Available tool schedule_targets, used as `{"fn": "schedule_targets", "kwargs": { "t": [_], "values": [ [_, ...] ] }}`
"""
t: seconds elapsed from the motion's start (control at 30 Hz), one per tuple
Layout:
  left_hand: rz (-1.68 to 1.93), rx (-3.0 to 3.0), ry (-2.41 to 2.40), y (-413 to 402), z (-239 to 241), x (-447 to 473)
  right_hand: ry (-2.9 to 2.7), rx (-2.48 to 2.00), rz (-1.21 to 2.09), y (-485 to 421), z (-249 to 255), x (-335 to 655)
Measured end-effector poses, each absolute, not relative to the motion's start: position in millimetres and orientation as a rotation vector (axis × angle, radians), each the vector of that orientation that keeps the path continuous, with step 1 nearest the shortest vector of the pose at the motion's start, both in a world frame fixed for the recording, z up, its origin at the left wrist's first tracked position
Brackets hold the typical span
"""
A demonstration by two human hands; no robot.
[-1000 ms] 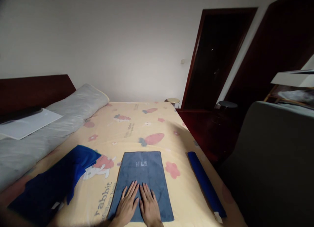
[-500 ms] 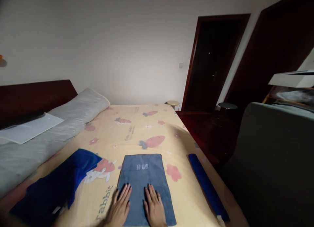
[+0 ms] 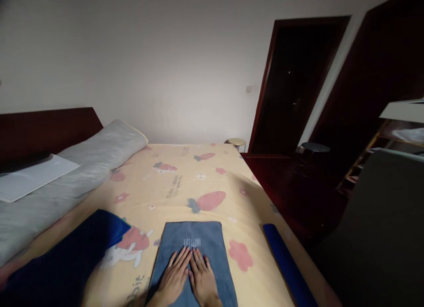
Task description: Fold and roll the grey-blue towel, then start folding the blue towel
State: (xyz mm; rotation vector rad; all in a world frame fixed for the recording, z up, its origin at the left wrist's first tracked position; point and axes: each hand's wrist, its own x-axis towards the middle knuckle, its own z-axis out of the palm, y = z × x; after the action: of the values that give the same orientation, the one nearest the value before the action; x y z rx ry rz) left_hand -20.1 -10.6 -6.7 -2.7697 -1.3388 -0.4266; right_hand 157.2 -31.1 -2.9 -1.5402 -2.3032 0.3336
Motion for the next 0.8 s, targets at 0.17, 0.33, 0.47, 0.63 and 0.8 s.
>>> {"fn": "schedule_targets", "kwargs": {
  "t": [0.17, 0.33, 0.47, 0.63, 0.8],
  "values": [
    [-0.413, -2.675, -1.558, 38.9, -9.9, -25.3, -2.304, -1.55, 0.36, 16.7, -2.4, 186.7],
    [-0.341, -2.365, -2.008, 74.8, -10.3, -38.5, -2.006, -1.966, 0.275, 51.9, -12.9, 225.5],
    [-0.322, -2.284, -2.084, 79.6, -8.4, -42.5, -1.951, -2.027, 0.248, 54.1, -19.6, 235.2],
    [-0.295, -2.281, -2.071, 81.5, -6.2, -41.0, -1.937, -2.034, 0.243, 55.6, -13.6, 228.5],
    [-0.439, -2.359, -1.823, 56.7, -7.9, -0.3, -1.864, -2.065, 0.201, 42.0, -10.5, 187.2]
  ]
}}
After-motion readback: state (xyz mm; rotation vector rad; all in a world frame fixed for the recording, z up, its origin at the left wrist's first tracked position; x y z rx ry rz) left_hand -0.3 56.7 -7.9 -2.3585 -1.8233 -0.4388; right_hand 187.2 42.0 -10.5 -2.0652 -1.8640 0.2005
